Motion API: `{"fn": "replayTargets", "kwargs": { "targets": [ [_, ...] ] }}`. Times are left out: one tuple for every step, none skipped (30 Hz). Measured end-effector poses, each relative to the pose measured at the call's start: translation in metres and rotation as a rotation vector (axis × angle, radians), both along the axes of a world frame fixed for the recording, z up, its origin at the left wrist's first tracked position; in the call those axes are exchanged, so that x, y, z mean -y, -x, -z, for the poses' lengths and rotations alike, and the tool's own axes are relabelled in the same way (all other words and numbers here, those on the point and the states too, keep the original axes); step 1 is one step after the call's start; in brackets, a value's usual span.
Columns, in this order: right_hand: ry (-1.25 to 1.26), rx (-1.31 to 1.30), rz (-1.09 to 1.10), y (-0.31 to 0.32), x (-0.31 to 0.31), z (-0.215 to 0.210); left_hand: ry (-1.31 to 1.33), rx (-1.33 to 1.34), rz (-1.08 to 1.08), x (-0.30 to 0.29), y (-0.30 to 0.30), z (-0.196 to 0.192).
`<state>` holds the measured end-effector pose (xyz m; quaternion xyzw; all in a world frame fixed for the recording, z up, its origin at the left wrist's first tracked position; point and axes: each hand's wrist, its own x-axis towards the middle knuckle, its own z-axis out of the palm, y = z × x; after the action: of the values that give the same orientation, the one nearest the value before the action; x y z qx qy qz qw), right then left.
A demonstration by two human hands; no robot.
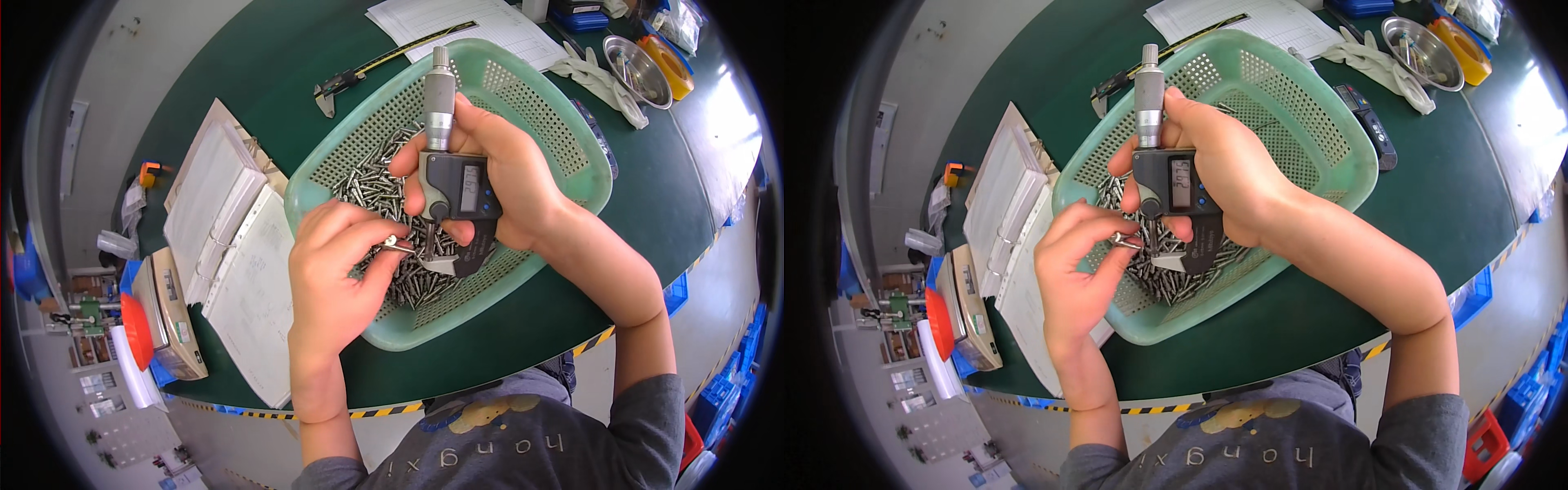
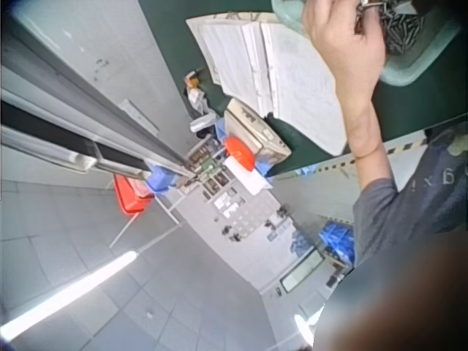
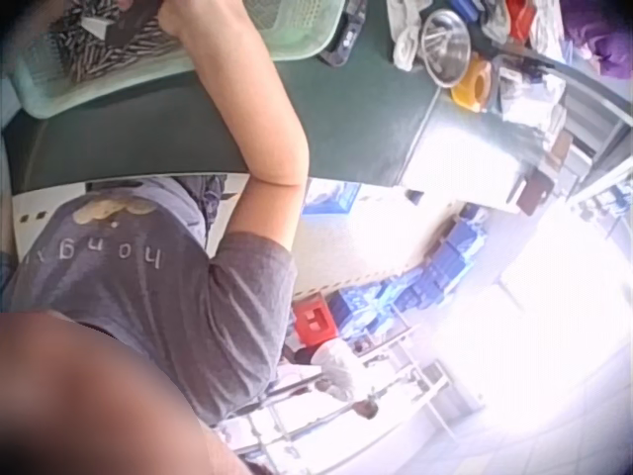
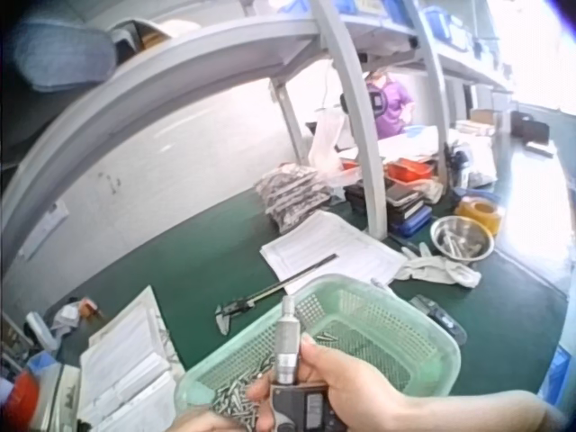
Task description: Use a digital micrometer to measure the diameter of small metal screws from a basket.
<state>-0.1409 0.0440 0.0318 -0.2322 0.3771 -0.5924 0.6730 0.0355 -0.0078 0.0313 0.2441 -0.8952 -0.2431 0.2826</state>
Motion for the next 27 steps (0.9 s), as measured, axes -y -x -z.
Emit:
{"fn": "replayTargets", "kwargs": {
  "targets": [
    [-0.002, 0.0, 0.0, 0.0006, 0.0002, 0.0014, 0.016, 0.001, 0.021, -0.0004, 0.0018, 0.003],
    [0.005, 0.003, 0.002, 0.0014, 0.0006, 0.0035, 0.014, 0.001, 0.022, -0.001, 0.0031, 0.0051],
    [0.012, 0.006, 0.004, 0.0022, 0.0007, 0.0051, -0.007, 0.006, 0.027, -0.0015, 0.0044, 0.007],
    [0.013, 0.007, 0.002, 0.002, 0.0008, 0.0049, -0.025, 0.012, 0.029, -0.0021, 0.0044, 0.0072],
    [0.02, 0.019, -0.004, 0.0018, 0.0009, 0.0047, -0.024, 0.013, 0.028, -0.0026, 0.0044, 0.0073],
    [0.027, 0.032, -0.01, 0.0016, 0.0011, 0.0045, -0.009, 0.012, 0.023, -0.003, 0.0045, 0.0073],
    [0.027, 0.031, -0.01, 0.0016, 0.0014, 0.005, 0.006, 0.01, 0.019, -0.0033, 0.0048, 0.0077],
    [0.028, 0.037, -0.007, 0.0016, 0.0019, 0.0058, 0.005, 0.01, 0.02, -0.0037, 0.0053, 0.0076],
    [0.03, 0.042, -0.004, 0.0016, 0.0022, 0.0062, 0.002, 0.015, 0.025, -0.0041, 0.0058, 0.0071],
    [0.029, 0.042, -0.004, 0.0015, 0.0022, 0.0062, -0.002, 0.02, 0.03, -0.0043, 0.0059, 0.0072],
    [0.019, 0.051, -0.007, 0.0014, 0.0021, 0.0057, -0.003, 0.021, 0.029, -0.0041, 0.0058, 0.0077],
    [0.01, 0.059, -0.01, 0.0012, 0.0021, 0.0052, 0.003, 0.019, 0.032, -0.0036, 0.0056, 0.0082],
    [0.01, 0.059, -0.009, 0.0013, 0.0018, 0.0048, 0.008, 0.018, 0.036, -0.0035, 0.0059, 0.0084],
    [0.012, 0.019, -0.004, 0.0013, 0.0016, 0.0042, 0.008, 0.018, 0.036, -0.0037, 0.0059, 0.0082],
    [0.014, -0.022, 0.0, 0.0011, 0.0015, 0.0037, -0.007, 0.02, 0.034, -0.004, 0.0059, 0.0078],
    [0.014, -0.023, 0.004, 0.0014, 0.0011, 0.004, -0.022, 0.02, 0.036, -0.0042, 0.0069, 0.0074],
    [0.01, -0.016, 0.009, 0.0013, 0.0008, 0.0049, -0.022, 0.018, 0.04, -0.0045, 0.0076, 0.0053],
    [0.006, -0.008, 0.014, 0.0015, 0.0006, 0.0052, -0.103, 0.022, 0.071, -0.0046, 0.0078, 0.0018],
    [0.007, -0.008, 0.019, 0.0013, 0.0007, 0.0053, -0.185, 0.028, 0.103, -0.0041, 0.007, -0.0002],
    [0.01, 0.006, 0.015, 0.0011, 0.0009, 0.0052, -0.184, 0.027, 0.108, -0.003, 0.0058, -0.0004],
    [0.013, 0.02, 0.011, 0.0013, 0.0007, 0.0051, -0.292, 0.001, 0.118, -0.0015, 0.0044, -0.0003],
    [0.015, 0.02, 0.012, 0.001, 0.0006, 0.0048, -0.399, -0.025, 0.123, -0.0001, 0.0025, -0.0006],
    [0.013, -0.014, -0.011, 0.0007, 0.0004, 0.0045, -0.411, -0.011, 0.121, 0.0013, 0.0011, -0.0002],
    [0.011, -0.048, -0.035, 0.0006, 0.0002, 0.0042, -0.41, -0.011, 0.121, 0.0017, 0.0013, 0.0013],
    [0.011, -0.047, -0.035, 0.0007, 0.0002, 0.0044, -0.456, -0.067, 0.093, 0.0019, 0.0017, 0.0038],
    [0.019, -0.071, -0.047, 0.0011, 0.0001, 0.0046, -0.503, -0.123, 0.065, 0.0021, 0.0023, 0.0057],
    [0.026, -0.095, -0.058, 0.0014, 0.0, 0.005, -0.503, -0.123, 0.064, 0.0021, 0.003, 0.0071]
  ]
}}
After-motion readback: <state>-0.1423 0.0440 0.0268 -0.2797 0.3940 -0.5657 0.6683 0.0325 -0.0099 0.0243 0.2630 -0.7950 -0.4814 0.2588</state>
